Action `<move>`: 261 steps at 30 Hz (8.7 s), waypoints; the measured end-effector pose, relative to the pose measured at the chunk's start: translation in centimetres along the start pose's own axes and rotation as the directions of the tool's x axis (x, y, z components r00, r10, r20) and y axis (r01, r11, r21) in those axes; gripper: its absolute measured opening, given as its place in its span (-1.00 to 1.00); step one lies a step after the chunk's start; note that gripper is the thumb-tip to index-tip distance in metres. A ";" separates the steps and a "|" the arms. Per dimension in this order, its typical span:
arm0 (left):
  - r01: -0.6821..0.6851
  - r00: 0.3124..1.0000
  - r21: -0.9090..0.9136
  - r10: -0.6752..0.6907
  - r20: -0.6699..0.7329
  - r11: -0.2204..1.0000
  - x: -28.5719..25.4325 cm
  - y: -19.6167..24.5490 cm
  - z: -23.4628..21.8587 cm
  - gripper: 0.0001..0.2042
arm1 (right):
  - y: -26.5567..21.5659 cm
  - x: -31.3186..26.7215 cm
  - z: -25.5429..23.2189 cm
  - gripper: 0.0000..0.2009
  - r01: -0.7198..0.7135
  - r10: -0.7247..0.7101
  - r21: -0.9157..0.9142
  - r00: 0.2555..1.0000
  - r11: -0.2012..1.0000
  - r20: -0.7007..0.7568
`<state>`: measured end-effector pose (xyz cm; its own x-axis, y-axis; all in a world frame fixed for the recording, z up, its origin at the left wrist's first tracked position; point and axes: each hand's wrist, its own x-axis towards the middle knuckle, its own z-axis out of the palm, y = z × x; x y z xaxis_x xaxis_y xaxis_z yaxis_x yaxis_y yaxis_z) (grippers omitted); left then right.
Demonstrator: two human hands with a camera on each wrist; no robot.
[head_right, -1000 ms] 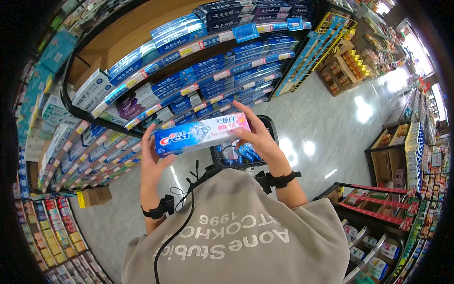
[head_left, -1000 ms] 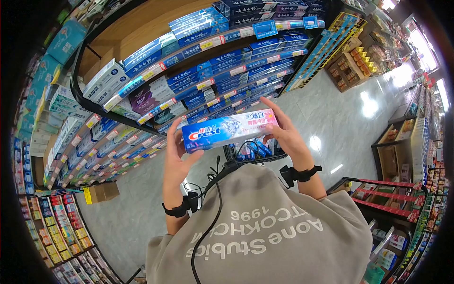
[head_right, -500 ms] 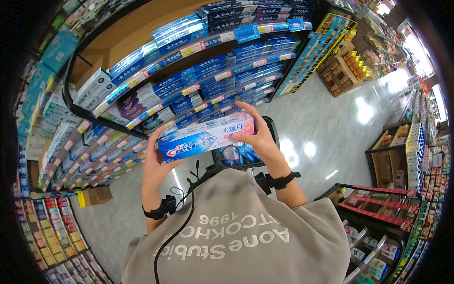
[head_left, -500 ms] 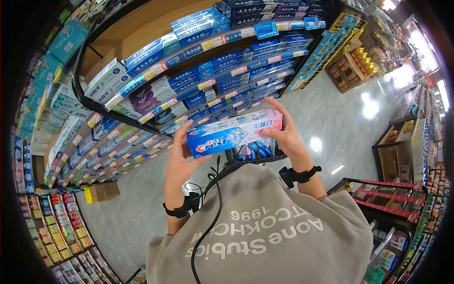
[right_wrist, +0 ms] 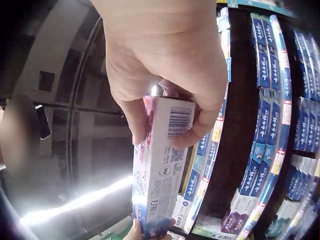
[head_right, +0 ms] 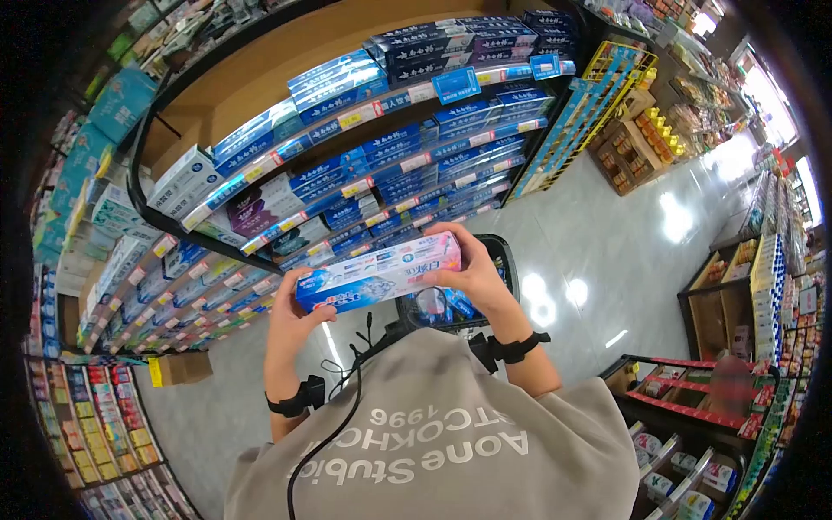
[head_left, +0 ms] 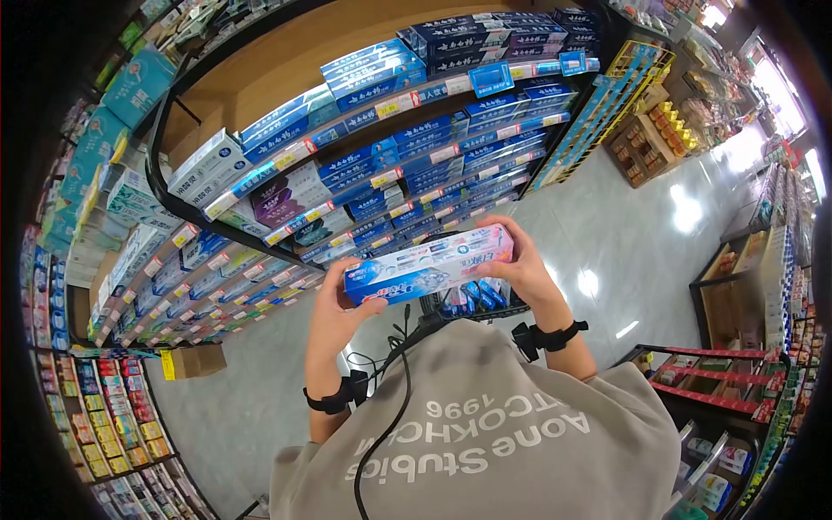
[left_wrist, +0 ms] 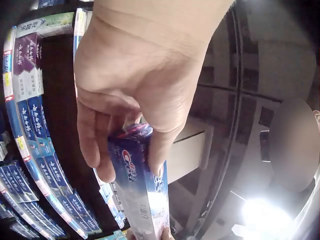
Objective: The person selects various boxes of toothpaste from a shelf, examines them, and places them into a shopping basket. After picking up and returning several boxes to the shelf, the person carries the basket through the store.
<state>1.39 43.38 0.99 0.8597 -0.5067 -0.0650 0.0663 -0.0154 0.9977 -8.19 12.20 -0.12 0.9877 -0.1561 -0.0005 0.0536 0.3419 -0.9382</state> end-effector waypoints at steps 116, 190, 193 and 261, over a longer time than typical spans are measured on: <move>-0.205 0.448 -0.220 -0.109 -0.887 0.954 -49.8 -5.7 -12.0 -0.35 | 14.8 -12.6 40.0 -0.52 -0.384 0.510 -0.353 0.475 0.853 0.717; 0.006 0.726 -0.100 -0.073 -0.684 0.995 -36.3 -0.9 -45.7 -0.39 | 21.1 2.2 55.9 -0.52 -0.352 0.374 -0.139 0.790 0.926 0.485; -0.021 0.724 -0.129 -0.074 -0.686 0.991 -37.7 -1.5 -47.2 -0.39 | 21.0 1.4 58.2 -0.54 -0.357 0.393 -0.168 0.790 0.919 0.471; 0.020 0.940 -0.077 -0.045 -0.338 0.997 -26.6 -0.3 -41.4 -0.45 | 17.4 -3.4 46.2 -0.53 -0.267 0.259 0.033 0.955 0.963 0.146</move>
<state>-0.55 92.61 1.55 0.9764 -0.1838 -0.1130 0.1223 0.0404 0.9917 -3.82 61.47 -0.43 0.9783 0.0749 -0.1933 -0.2070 0.4017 -0.8920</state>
